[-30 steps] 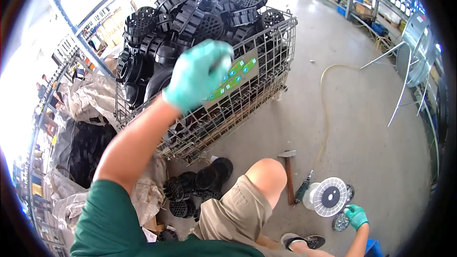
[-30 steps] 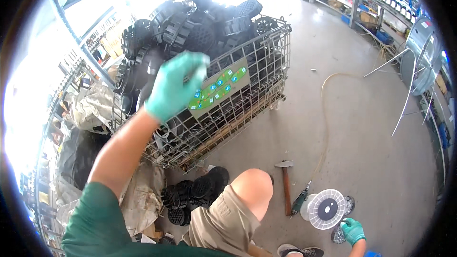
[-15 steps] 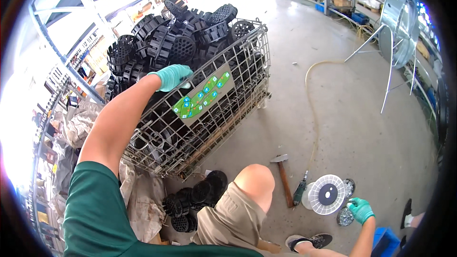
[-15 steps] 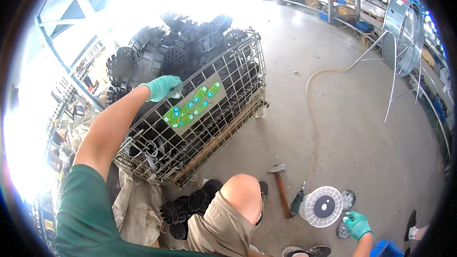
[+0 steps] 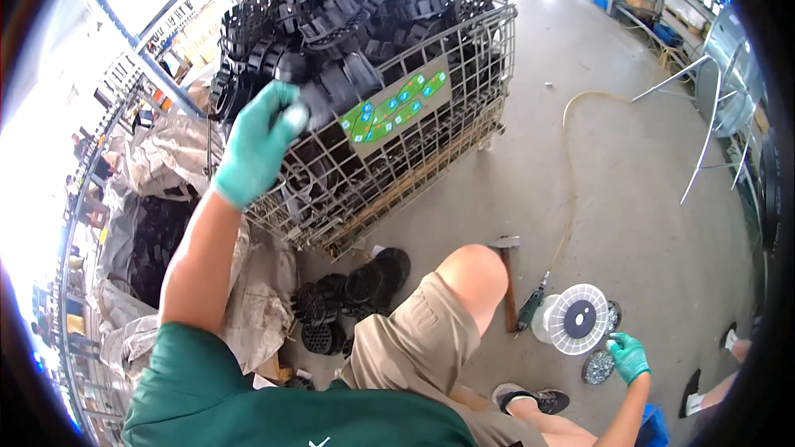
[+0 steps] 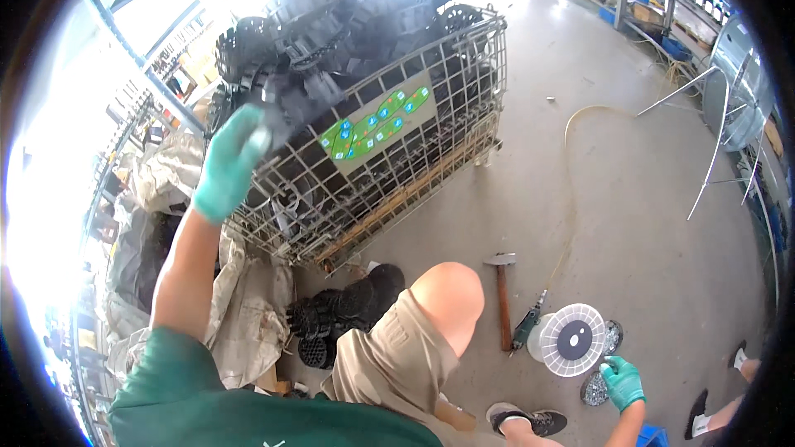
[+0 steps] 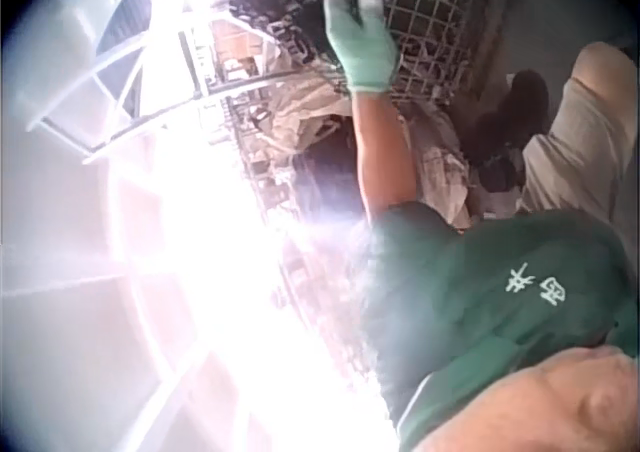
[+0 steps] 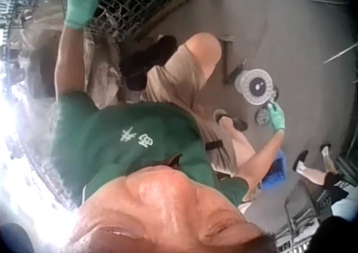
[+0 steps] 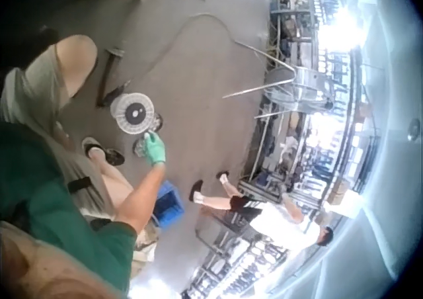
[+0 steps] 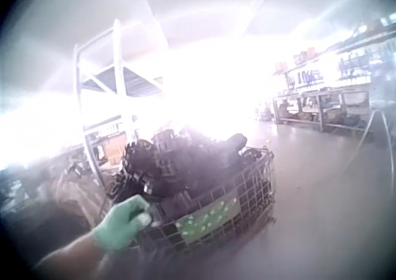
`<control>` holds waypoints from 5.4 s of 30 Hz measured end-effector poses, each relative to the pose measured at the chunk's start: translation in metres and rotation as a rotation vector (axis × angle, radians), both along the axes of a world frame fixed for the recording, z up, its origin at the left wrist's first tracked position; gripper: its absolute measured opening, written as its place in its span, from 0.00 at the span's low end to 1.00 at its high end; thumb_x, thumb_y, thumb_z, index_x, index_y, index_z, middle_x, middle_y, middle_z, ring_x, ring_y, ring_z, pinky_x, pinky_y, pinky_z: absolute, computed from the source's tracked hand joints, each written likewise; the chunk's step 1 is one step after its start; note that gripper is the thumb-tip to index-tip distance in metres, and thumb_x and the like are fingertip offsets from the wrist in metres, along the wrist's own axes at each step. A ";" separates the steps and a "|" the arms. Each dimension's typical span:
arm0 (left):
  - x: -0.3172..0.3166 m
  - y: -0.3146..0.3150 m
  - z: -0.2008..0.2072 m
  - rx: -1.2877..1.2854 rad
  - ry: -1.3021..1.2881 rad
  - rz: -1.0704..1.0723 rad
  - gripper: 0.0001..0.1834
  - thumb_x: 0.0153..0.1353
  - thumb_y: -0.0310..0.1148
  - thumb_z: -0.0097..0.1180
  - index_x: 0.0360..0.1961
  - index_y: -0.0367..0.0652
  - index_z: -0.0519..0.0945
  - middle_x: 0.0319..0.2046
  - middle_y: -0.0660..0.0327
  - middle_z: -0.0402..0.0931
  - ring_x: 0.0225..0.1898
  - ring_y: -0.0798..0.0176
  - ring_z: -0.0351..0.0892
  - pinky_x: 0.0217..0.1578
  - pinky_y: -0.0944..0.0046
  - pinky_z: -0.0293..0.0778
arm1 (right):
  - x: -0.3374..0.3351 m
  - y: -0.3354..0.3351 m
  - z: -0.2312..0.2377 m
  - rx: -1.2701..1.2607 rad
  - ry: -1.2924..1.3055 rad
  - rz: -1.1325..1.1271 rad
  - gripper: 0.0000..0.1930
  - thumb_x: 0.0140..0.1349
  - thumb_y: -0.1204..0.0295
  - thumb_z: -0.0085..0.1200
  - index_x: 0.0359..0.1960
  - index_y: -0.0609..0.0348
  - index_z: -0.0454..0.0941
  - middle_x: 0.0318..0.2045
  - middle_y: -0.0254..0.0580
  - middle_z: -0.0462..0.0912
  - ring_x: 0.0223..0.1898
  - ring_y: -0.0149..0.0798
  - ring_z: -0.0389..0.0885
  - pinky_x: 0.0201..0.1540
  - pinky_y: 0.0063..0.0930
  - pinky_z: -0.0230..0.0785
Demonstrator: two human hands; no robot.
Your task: The person removes circular black plastic parts from a wire mesh cage and places them on the floor, then lifts an internal wire rack by hand to access more items.
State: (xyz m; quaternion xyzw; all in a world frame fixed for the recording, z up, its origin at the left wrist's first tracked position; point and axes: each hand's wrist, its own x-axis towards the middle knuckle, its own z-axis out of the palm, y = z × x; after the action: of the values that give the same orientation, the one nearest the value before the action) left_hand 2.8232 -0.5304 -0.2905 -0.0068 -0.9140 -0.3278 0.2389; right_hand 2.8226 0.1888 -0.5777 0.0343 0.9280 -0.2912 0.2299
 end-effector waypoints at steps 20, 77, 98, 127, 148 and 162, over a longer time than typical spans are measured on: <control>0.213 0.006 -0.382 -0.367 -0.577 0.290 0.13 0.62 0.35 0.65 0.44 0.42 0.81 0.39 0.52 0.79 0.43 0.44 0.79 0.45 0.46 0.76 | 0.028 0.024 -0.032 -0.140 -0.179 -0.165 0.17 0.70 0.65 0.58 0.56 0.58 0.81 0.37 0.36 0.86 0.33 0.30 0.83 0.34 0.29 0.79; 0.118 0.023 -0.152 -0.164 -0.615 -0.059 0.20 0.52 0.41 0.68 0.39 0.38 0.78 0.31 0.43 0.81 0.33 0.42 0.84 0.38 0.49 0.79 | 0.007 0.003 -0.017 -0.185 -0.132 -0.087 0.16 0.70 0.70 0.58 0.57 0.62 0.81 0.40 0.36 0.86 0.35 0.27 0.79 0.41 0.26 0.75; 0.288 0.023 -0.451 0.203 -1.032 0.381 0.36 0.64 0.49 0.62 0.67 0.37 0.72 0.64 0.43 0.74 0.65 0.40 0.73 0.65 0.50 0.70 | 0.015 0.006 -0.039 -0.101 -0.175 -0.081 0.14 0.69 0.68 0.59 0.53 0.60 0.83 0.31 0.33 0.83 0.28 0.26 0.77 0.32 0.27 0.74; 0.016 -0.022 0.045 -0.045 0.232 0.197 0.16 0.71 0.36 0.60 0.53 0.36 0.80 0.38 0.64 0.84 0.40 0.70 0.78 0.45 0.65 0.76 | -0.004 0.010 -0.017 -0.173 -0.029 -0.078 0.13 0.69 0.69 0.59 0.52 0.59 0.83 0.30 0.30 0.81 0.29 0.24 0.75 0.32 0.25 0.73; 0.204 -0.056 -0.295 -0.423 -1.239 0.152 0.26 0.67 0.56 0.53 0.47 0.44 0.85 0.50 0.49 0.84 0.53 0.40 0.82 0.55 0.46 0.76 | 0.015 0.002 -0.039 -0.154 -0.190 -0.085 0.16 0.67 0.69 0.60 0.54 0.61 0.83 0.35 0.40 0.88 0.32 0.32 0.83 0.38 0.30 0.78; -0.227 -0.064 0.001 -1.155 -0.728 -0.161 0.26 0.59 0.29 0.64 0.61 0.46 0.81 0.57 0.50 0.80 0.59 0.41 0.78 0.59 0.50 0.75 | -0.001 -0.010 -0.018 -0.041 -0.004 -0.018 0.19 0.64 0.62 0.62 0.51 0.63 0.84 0.42 0.55 0.89 0.41 0.49 0.89 0.47 0.37 0.79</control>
State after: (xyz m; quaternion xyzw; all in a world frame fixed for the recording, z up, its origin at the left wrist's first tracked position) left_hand 2.5958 -0.5947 -0.2897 -0.0903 -0.9609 0.2141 -0.1506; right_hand 2.8220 0.1787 -0.5955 0.0387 0.9209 -0.3125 0.2297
